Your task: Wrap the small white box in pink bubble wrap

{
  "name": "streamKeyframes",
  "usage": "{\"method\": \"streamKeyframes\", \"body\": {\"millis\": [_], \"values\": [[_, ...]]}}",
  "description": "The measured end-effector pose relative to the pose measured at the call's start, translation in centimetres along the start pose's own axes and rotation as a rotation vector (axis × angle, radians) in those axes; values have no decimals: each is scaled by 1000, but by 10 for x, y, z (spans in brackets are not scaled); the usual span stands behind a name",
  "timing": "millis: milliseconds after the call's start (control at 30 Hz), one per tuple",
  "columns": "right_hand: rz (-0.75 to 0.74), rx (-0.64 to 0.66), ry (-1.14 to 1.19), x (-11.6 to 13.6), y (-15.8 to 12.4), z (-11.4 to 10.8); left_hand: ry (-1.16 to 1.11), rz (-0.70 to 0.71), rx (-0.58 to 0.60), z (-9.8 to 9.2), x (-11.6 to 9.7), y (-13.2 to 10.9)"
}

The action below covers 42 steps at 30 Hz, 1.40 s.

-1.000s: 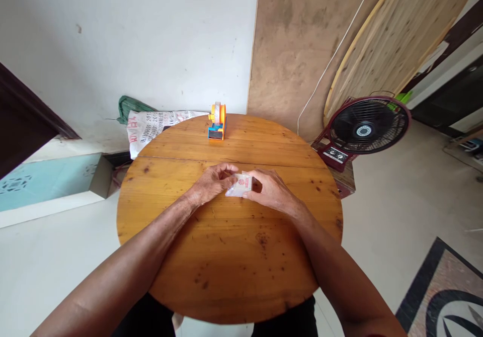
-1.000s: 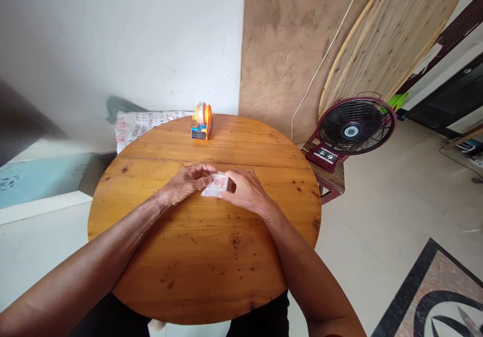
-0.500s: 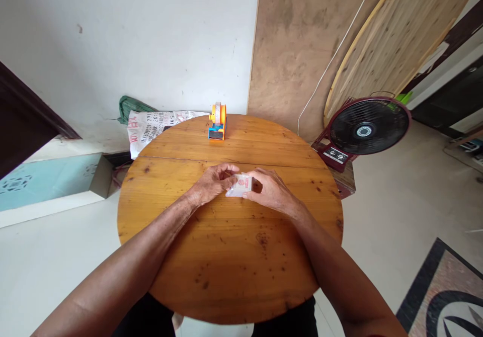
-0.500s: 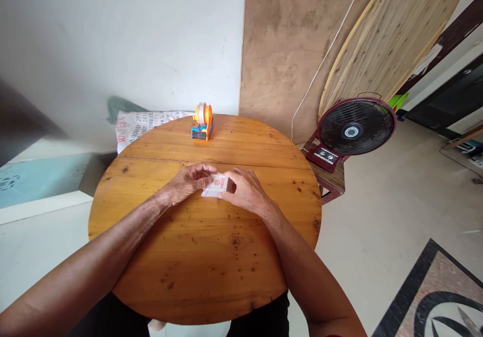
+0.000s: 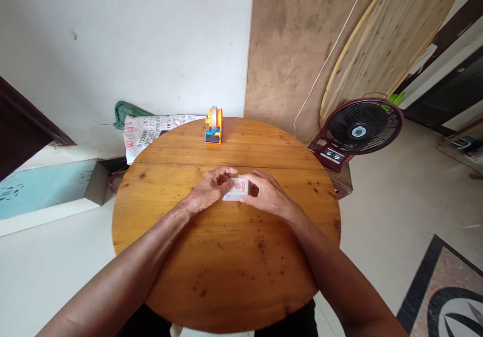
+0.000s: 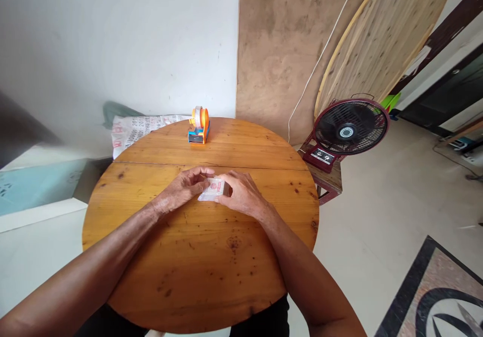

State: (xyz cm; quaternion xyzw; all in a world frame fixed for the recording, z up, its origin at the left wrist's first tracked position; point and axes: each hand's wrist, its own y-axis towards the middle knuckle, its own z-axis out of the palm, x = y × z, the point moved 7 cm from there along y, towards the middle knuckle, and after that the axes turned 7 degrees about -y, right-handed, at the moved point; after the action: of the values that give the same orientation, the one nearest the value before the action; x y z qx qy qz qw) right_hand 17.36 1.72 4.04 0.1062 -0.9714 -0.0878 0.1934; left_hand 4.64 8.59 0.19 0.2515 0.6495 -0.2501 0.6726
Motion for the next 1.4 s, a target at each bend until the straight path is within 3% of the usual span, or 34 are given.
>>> {"method": "streamKeyframes", "body": {"millis": [400,567,1033,1400], "values": [[-21,16,-19,4,-2,4,509,257,-126,-5,-13,-2],[-22,14,-19,5,-2,3,458,336,-115,-4,-13,-4],[-34,9,-60,6,-1,3,408,396,-3,5,-22,-4],[-29,24,-68,6,-1,3,419,401,-24,4,-24,-5]]}}
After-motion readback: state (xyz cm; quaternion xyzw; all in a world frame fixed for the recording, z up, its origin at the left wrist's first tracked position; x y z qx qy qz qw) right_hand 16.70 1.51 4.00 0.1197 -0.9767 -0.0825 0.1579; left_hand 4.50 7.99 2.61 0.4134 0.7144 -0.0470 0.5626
